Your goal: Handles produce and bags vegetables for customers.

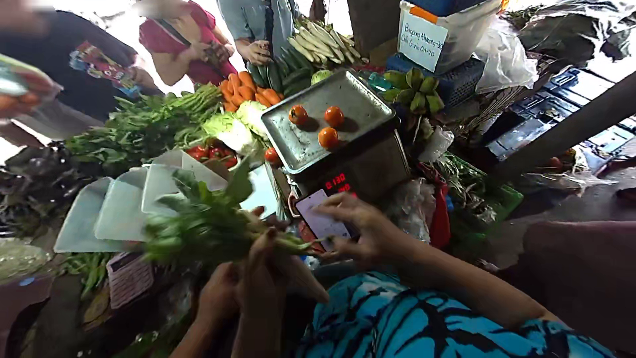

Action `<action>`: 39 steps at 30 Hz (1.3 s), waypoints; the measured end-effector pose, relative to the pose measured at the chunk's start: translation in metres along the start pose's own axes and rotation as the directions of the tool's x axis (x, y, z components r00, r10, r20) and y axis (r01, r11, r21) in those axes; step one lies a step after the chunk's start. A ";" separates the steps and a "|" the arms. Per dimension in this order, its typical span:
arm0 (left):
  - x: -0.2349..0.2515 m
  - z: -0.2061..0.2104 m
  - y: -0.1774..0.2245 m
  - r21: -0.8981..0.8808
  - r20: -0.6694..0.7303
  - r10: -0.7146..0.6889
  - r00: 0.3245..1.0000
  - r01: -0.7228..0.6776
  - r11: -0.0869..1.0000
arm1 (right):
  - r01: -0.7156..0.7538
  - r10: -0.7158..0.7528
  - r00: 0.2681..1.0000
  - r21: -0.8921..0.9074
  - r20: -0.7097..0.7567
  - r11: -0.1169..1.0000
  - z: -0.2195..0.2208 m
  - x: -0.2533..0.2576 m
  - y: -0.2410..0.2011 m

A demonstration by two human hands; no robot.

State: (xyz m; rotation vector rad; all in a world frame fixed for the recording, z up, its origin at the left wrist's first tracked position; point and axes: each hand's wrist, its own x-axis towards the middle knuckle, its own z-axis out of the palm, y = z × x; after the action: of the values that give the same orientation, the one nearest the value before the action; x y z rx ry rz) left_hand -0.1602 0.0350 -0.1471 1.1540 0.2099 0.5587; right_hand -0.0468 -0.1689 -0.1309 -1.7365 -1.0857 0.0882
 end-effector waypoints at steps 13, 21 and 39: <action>-0.020 -0.072 0.049 0.030 -0.183 0.201 0.962 -0.199 0.980 | -0.330 0.055 0.921 -0.699 -0.385 0.634 -0.029 -0.061 0.127; -0.014 -0.049 0.042 0.075 -0.173 0.172 0.970 -0.161 0.984 | -0.438 0.216 0.891 -0.630 -0.400 0.641 -0.064 -0.009 0.091; -0.024 -0.036 0.046 0.105 -0.235 0.129 0.964 -0.107 0.989 | 0.090 -0.113 0.993 -0.512 -0.015 0.854 0.048 -0.093 0.090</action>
State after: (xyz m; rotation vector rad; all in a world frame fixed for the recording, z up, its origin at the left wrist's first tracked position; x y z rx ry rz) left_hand -0.2103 0.0648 -0.1224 1.1918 0.3805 0.8030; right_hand -0.0714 -0.2034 -0.2624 -2.1324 -1.2411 -0.3361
